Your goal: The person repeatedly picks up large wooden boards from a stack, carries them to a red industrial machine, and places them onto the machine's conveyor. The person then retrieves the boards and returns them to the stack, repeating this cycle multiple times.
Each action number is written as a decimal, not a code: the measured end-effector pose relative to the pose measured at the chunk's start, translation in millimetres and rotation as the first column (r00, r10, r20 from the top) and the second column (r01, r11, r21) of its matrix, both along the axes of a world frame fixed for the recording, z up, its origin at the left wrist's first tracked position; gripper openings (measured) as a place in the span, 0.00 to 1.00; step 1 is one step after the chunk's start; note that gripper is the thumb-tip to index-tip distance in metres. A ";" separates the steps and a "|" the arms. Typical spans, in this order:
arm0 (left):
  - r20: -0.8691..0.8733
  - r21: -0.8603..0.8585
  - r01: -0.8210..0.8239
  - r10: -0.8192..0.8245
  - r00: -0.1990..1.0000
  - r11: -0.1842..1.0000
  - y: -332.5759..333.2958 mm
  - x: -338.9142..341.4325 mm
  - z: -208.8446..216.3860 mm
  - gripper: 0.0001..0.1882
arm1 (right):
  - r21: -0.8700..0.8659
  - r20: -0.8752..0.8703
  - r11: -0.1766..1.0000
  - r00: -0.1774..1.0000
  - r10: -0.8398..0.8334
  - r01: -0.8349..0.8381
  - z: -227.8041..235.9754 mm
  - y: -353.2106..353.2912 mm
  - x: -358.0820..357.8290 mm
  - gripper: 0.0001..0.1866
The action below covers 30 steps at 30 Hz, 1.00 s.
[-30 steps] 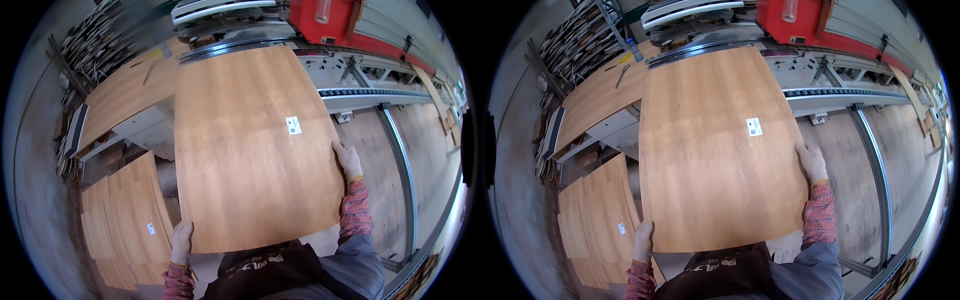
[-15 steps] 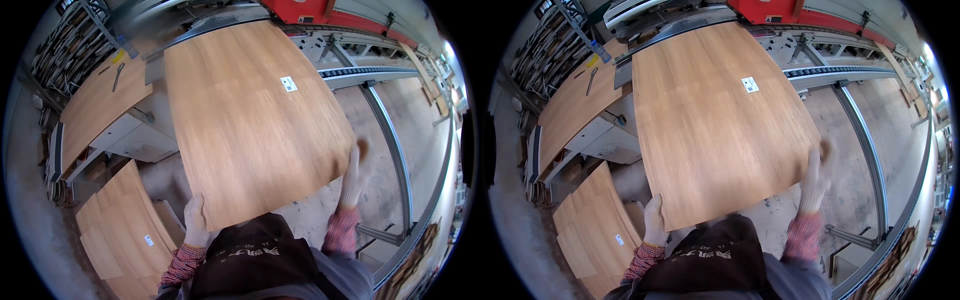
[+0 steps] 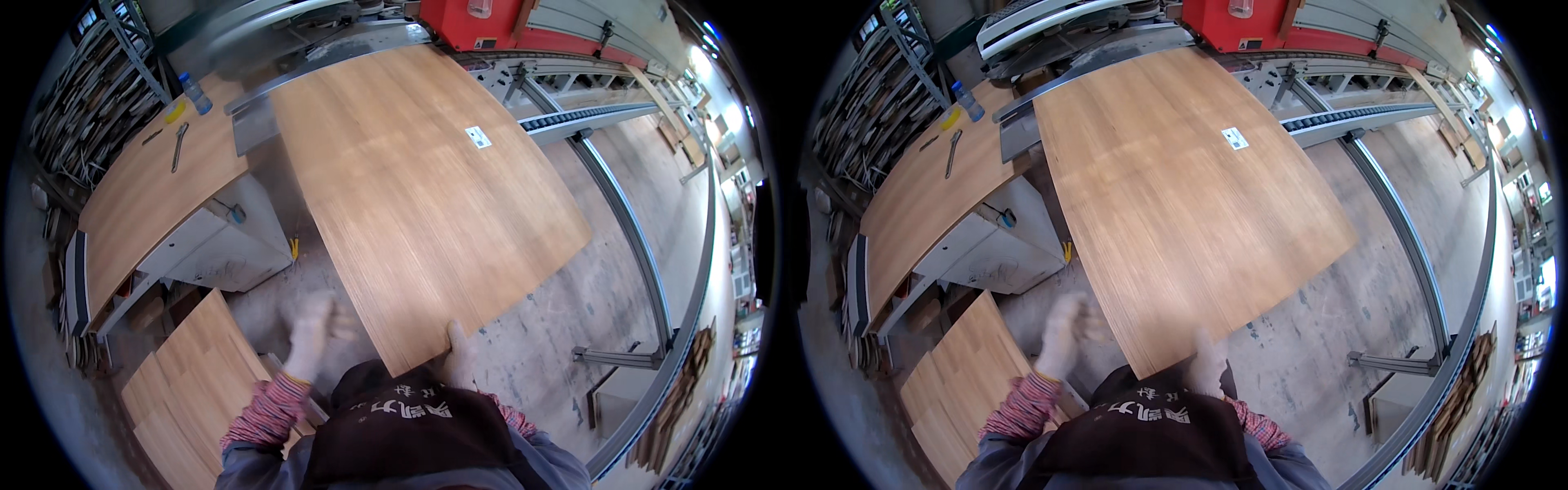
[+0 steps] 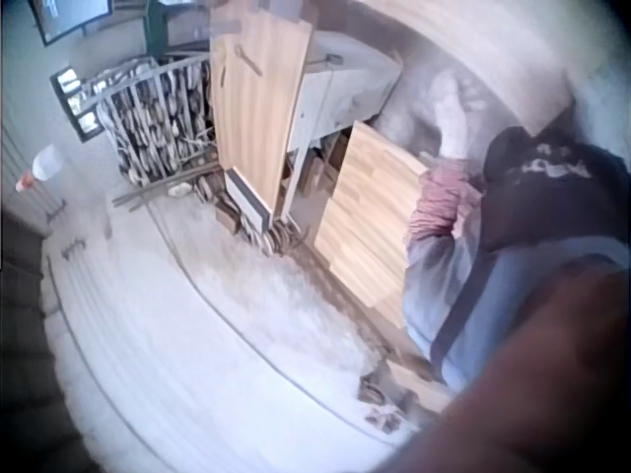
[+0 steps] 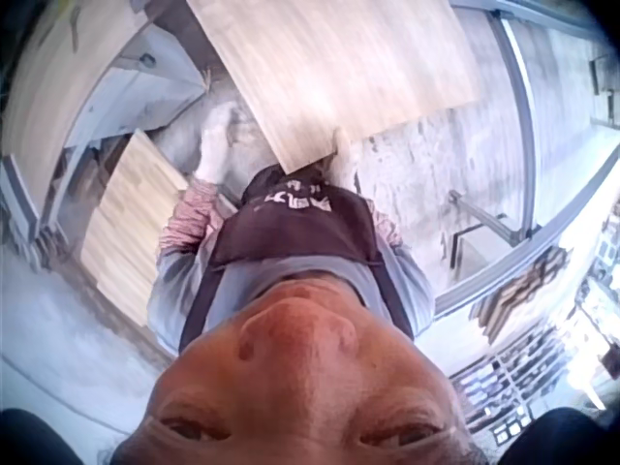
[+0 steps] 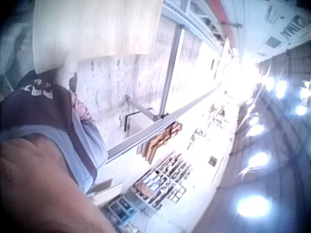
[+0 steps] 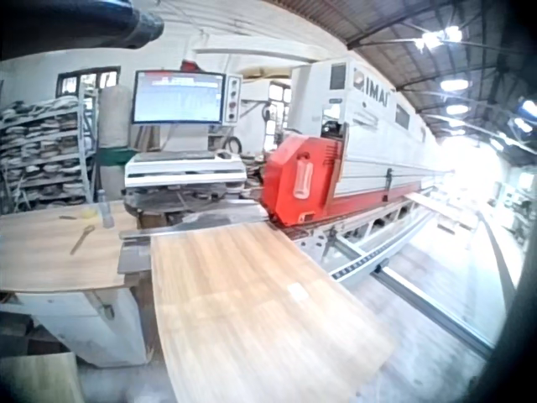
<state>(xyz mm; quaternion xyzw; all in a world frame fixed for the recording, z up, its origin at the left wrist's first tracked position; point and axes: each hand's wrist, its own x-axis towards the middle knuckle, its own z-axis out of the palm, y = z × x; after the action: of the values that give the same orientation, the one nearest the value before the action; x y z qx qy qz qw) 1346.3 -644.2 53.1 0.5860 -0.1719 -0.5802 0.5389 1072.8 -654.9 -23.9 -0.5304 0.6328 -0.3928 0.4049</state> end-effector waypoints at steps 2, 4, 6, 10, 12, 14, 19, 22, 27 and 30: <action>0.151 -0.144 -0.079 0.101 0.983 0.986 -30.8 62.4 -7.6 0.27 | -0.065 -0.267 0.996 0.963 0.041 -0.060 24.2 2.1 7.6 0.22; 0.119 -0.323 -0.217 0.267 0.956 0.921 -74.0 122.9 -12.2 0.26 | -0.093 -0.375 0.993 0.926 0.037 -0.078 44.8 3.8 19.5 0.19; 0.093 -0.201 -0.372 0.395 0.914 0.906 -142.0 170.6 -0.6 0.28 | -0.110 -0.339 0.994 0.941 -0.021 -0.017 60.9 0.3 30.3 0.18; 0.063 -0.175 -0.177 0.190 0.980 0.969 -259.1 211.9 2.0 0.33 | 0.383 0.696 0.834 0.470 -0.543 0.397 48.0 -9.1 49.6 0.25; -0.009 -0.184 -0.154 0.155 0.988 0.971 -304.3 221.6 -14.4 0.33 | 0.424 0.720 0.823 0.410 -0.560 0.379 66.9 -7.7 55.2 0.27; -0.051 -0.197 -0.251 0.245 0.968 0.948 -339.7 211.8 -39.0 0.33 | 0.391 0.641 0.783 0.467 -0.609 0.483 70.9 -12.6 58.8 0.28; -0.174 -0.234 -0.195 0.156 0.972 0.953 -335.0 194.8 -19.1 0.29 | 0.319 0.490 0.702 0.524 -0.697 0.636 76.0 -21.6 65.8 0.30; -0.226 -0.223 -0.201 0.150 0.962 0.954 -328.7 153.1 18.9 0.29 | 0.271 0.445 0.662 0.519 -0.730 0.699 98.9 -38.5 73.2 0.31; -0.218 -0.215 -0.232 0.185 0.958 0.949 -369.0 151.9 -7.1 0.29 | 0.323 0.444 0.678 0.527 -0.724 0.660 68.6 -46.0 17.7 0.31; -0.212 -0.267 -0.198 0.143 0.967 0.943 -391.5 145.5 -20.7 0.29 | 0.299 0.408 0.675 0.549 -0.730 0.675 64.4 -60.7 8.1 0.25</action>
<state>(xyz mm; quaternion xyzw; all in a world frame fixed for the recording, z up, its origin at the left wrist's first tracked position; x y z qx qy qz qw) 1491.8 -1035.7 32.4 0.4568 -0.1502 -0.5535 0.6800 1080.9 -715.7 40.5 -0.0905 0.6851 -0.6090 0.3893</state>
